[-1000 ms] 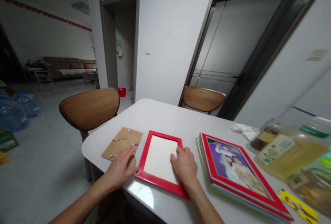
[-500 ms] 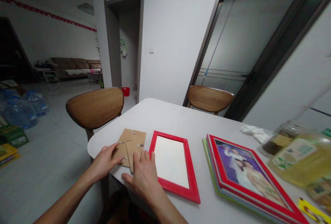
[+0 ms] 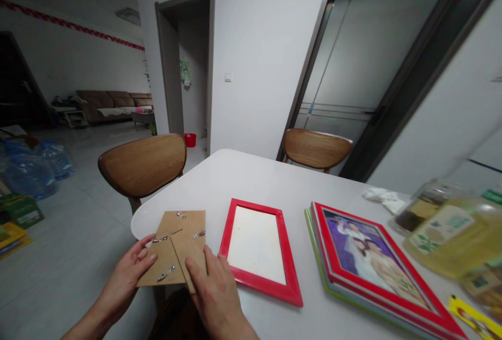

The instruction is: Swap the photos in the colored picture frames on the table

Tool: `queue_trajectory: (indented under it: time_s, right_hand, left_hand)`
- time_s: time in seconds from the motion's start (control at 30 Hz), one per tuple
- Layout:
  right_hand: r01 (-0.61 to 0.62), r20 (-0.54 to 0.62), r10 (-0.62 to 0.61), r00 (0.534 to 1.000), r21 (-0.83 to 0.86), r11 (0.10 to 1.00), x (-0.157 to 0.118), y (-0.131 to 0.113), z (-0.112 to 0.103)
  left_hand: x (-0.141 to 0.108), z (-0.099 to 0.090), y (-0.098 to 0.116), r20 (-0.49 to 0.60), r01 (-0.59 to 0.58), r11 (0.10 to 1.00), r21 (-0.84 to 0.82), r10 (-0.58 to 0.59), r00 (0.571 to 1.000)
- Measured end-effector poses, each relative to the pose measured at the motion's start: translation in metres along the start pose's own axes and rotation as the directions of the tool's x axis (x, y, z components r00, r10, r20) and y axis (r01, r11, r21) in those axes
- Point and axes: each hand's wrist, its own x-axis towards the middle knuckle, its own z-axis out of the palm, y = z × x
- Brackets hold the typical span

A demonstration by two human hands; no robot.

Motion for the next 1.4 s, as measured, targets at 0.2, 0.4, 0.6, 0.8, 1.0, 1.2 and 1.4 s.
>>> queue_trajectory:
  time_s: [0.2,0.4,0.6,0.8,1.0,1.2,1.4]
  right_hand:
    - [0.01,-0.186,-0.02,0.982,-0.052,0.999,-0.025,0.05,-0.037]
    - [-0.073,-0.208,0.047,0.977,-0.118,0.99,-0.062,0.106,-0.06]
    - [-0.166,-0.14,0.153,0.978,-0.081,0.983,-0.073,0.128,-0.055]
    - [-0.234,-0.058,0.234,0.97,0.015,0.972,-0.072,0.128,-0.048]
    - [-0.301,-0.067,0.303,0.951,0.04,0.953,-0.073,0.125,-0.053]
    - [-0.307,-0.115,0.309,0.944,0.036,0.951,-0.067,0.122,-0.053]
    - [-0.276,-0.139,0.27,0.953,-0.021,0.961,-0.06,0.12,-0.05]
  left_hand:
    - [0.011,0.064,0.014,0.163,-0.046,0.996,-0.075,0.058,0.985]
    - [0.035,0.129,-0.014,0.346,-0.104,0.988,0.118,0.057,0.936]
    - [0.04,0.143,-0.015,0.372,-0.404,0.521,0.752,0.17,0.912]
    - [0.042,0.142,-0.007,0.405,-0.443,0.241,0.863,0.191,0.894]
    - [0.04,0.148,-0.013,0.509,-0.556,0.181,0.811,0.247,0.824]
    - [0.043,0.152,-0.014,0.55,-0.591,0.155,0.791,0.242,0.799]
    - [0.04,0.146,-0.02,0.615,-0.667,0.19,0.72,0.271,0.741]
